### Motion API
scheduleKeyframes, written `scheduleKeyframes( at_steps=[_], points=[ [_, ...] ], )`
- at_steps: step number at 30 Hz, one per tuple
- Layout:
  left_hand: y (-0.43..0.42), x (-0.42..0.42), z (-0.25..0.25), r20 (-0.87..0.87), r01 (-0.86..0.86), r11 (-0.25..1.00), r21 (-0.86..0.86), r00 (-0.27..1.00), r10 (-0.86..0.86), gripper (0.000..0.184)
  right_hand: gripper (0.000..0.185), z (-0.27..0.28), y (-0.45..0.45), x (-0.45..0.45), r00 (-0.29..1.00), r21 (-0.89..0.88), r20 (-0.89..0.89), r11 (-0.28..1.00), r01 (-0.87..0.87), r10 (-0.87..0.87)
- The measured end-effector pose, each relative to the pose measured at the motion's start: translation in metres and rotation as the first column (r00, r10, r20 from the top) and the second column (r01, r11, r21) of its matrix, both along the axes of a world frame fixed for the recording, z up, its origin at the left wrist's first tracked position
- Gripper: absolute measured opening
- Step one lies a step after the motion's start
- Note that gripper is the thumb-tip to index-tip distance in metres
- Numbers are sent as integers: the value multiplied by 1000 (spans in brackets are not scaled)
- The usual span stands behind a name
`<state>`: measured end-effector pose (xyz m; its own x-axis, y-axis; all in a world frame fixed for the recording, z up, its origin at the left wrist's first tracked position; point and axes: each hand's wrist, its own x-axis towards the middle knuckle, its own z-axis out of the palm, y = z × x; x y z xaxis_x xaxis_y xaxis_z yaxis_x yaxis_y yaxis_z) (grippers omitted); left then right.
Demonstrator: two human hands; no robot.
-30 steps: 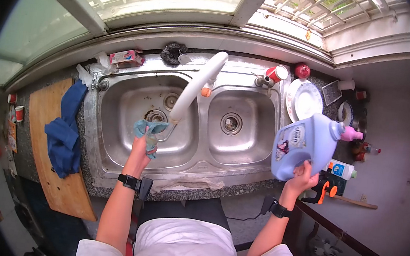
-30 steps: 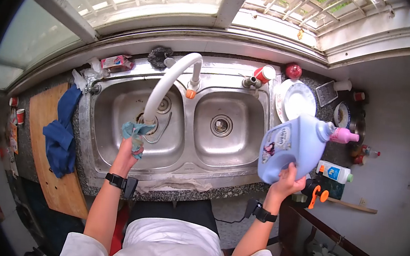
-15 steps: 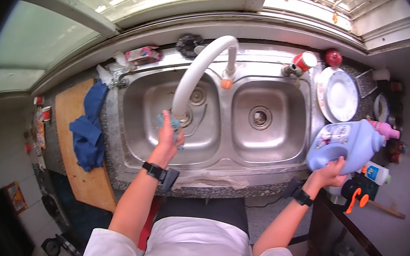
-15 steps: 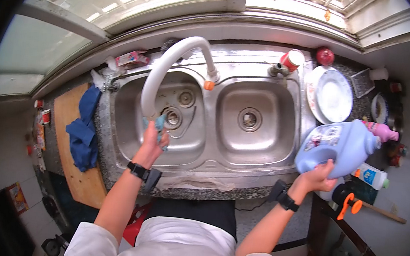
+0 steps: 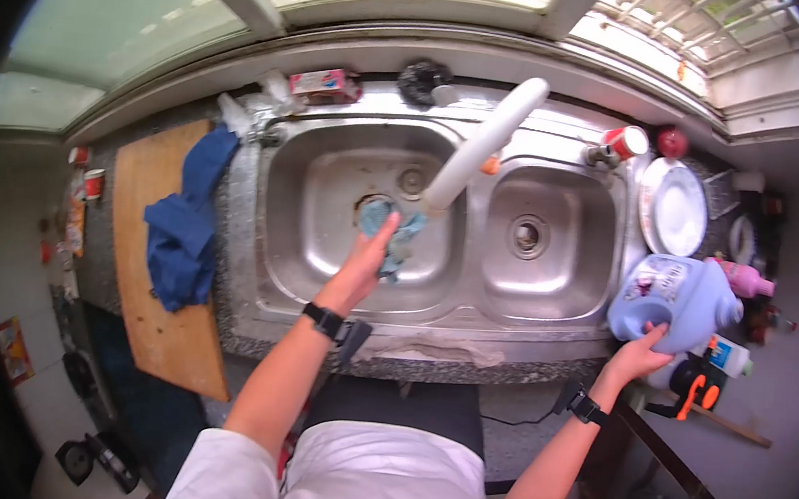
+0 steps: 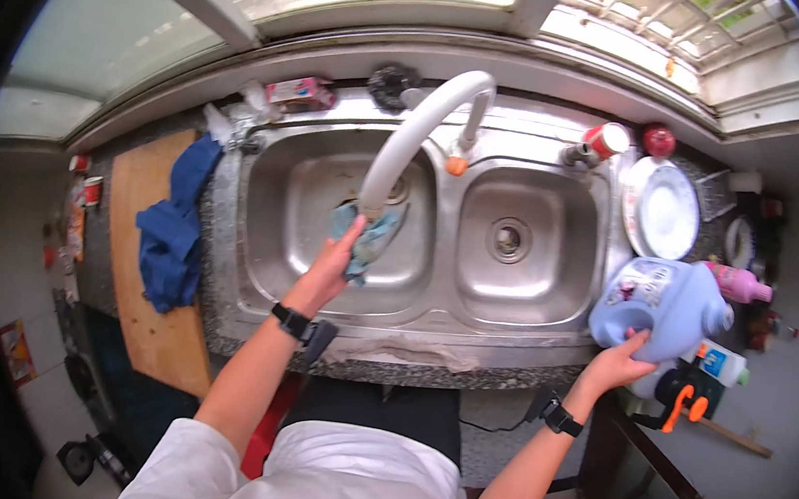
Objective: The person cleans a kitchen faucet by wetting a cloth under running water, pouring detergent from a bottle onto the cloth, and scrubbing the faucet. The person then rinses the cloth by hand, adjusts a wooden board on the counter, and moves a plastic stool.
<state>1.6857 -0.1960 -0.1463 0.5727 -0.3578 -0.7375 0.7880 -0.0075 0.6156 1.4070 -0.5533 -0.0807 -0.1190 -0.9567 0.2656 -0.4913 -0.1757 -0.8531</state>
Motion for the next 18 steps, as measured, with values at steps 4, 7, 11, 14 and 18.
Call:
scheduleKeyframes(
  at_steps=[4,7,11,14,18],
  points=[
    [4,0,6,-9,-8,998,-62,1000,8,44,43,-2,-25,-4,989,-145,136,988,-44,64],
    [4,-4,-4,-68,-64,998,-27,996,62,52,47,2,-22,17,952,-54,293,993,105,-85],
    [-3,-5,-7,-69,-57,997,59,996,61,55,55,7,-16,55,862,75,444,969,235,-244],
    [-4,-5,-3,-52,-66,995,69,996,69,59,56,-1,-31,67,874,118,411,966,230,-259],
    [-3,3,2,-83,-77,996,-44,994,73,59,50,-11,-53,86,896,75,365,967,243,-254]
  ],
)
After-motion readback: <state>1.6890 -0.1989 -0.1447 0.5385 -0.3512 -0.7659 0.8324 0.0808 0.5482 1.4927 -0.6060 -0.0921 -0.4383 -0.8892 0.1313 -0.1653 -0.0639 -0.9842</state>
